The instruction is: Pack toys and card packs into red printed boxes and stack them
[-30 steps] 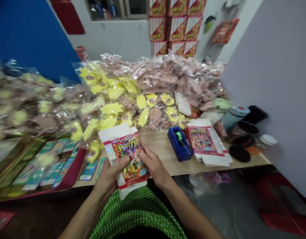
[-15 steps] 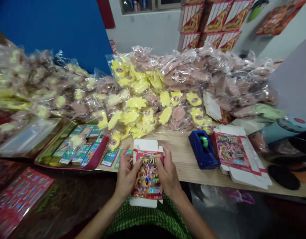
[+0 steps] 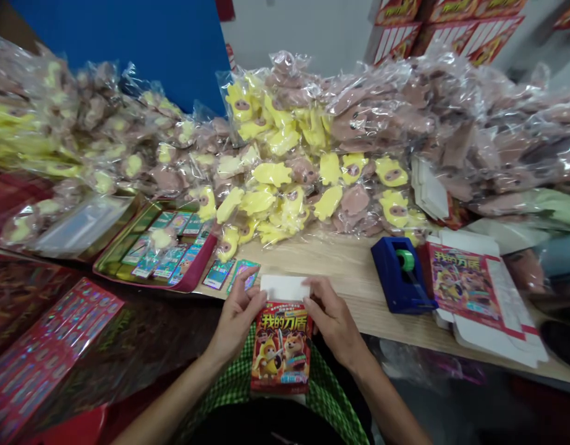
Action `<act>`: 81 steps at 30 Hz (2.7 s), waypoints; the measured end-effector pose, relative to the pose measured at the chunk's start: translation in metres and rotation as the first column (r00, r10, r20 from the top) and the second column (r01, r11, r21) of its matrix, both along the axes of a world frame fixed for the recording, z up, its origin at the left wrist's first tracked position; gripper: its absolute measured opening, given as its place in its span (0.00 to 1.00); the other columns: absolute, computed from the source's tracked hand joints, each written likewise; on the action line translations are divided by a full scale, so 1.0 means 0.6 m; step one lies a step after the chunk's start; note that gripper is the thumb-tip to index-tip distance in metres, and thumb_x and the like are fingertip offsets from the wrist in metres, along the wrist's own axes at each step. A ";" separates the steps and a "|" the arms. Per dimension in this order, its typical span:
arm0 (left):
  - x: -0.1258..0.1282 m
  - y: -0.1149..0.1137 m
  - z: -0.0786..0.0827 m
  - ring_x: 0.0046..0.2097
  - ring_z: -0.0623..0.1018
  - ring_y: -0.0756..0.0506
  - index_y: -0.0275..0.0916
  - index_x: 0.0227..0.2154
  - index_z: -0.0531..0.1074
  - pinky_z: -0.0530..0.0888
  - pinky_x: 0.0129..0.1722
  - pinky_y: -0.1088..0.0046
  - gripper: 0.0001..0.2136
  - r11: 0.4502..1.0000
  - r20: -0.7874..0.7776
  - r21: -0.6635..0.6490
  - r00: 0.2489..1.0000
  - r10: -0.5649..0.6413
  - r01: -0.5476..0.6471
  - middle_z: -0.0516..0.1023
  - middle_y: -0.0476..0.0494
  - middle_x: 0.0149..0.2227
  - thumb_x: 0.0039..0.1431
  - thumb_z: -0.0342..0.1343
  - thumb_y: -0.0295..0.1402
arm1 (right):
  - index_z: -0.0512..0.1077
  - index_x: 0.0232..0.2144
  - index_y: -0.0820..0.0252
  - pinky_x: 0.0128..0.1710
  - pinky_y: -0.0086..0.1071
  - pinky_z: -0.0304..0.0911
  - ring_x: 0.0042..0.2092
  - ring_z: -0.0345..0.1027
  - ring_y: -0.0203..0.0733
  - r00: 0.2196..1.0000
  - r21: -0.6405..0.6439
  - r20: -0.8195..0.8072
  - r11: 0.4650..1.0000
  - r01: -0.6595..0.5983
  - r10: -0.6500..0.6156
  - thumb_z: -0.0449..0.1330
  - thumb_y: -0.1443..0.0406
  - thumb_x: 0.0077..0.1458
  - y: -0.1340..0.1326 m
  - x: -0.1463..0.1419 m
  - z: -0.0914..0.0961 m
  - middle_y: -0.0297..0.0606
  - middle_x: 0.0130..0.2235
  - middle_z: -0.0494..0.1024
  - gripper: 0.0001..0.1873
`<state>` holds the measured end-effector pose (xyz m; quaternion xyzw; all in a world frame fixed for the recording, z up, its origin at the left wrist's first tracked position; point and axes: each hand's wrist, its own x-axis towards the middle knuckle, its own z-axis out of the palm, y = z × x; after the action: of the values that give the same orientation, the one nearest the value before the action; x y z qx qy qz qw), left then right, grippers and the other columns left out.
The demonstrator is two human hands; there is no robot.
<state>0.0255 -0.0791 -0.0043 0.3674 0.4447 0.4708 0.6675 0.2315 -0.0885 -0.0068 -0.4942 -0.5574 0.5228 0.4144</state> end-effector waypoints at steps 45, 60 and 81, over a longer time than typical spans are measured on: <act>-0.004 0.096 0.094 0.44 0.83 0.47 0.49 0.46 0.82 0.79 0.48 0.69 0.12 0.438 -0.423 0.874 0.773 0.473 0.210 0.84 0.51 0.48 0.60 0.66 0.28 | 0.58 0.65 0.64 0.58 0.62 0.60 0.63 0.57 0.67 0.104 0.561 0.775 0.755 0.339 -0.623 0.57 0.69 0.58 -0.058 0.161 0.026 0.59 0.60 0.65 0.33; 0.007 0.093 0.044 0.46 0.83 0.48 0.48 0.48 0.81 0.78 0.49 0.70 0.15 0.464 -0.468 0.841 0.805 0.364 0.278 0.84 0.50 0.48 0.62 0.63 0.24 | 0.45 0.72 0.71 0.53 0.53 0.64 0.56 0.64 0.66 0.095 0.426 0.823 0.719 0.549 -0.560 0.57 0.64 0.63 0.042 0.151 -0.004 0.63 0.55 0.68 0.42; 0.020 0.095 0.051 0.47 0.82 0.47 0.46 0.44 0.81 0.76 0.56 0.69 0.09 0.512 -0.492 0.814 0.793 0.358 0.274 0.83 0.51 0.48 0.64 0.61 0.29 | 0.75 0.56 0.58 0.64 0.52 0.52 0.68 0.52 0.60 -0.010 0.233 0.971 0.936 0.264 -0.239 0.56 0.64 0.64 0.024 0.327 0.020 0.50 0.71 0.58 0.20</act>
<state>0.0375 -0.0220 0.0263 0.7654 0.3507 0.4996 0.2037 0.4275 -0.0739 0.0054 -0.8107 -0.5840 -0.0413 -0.0029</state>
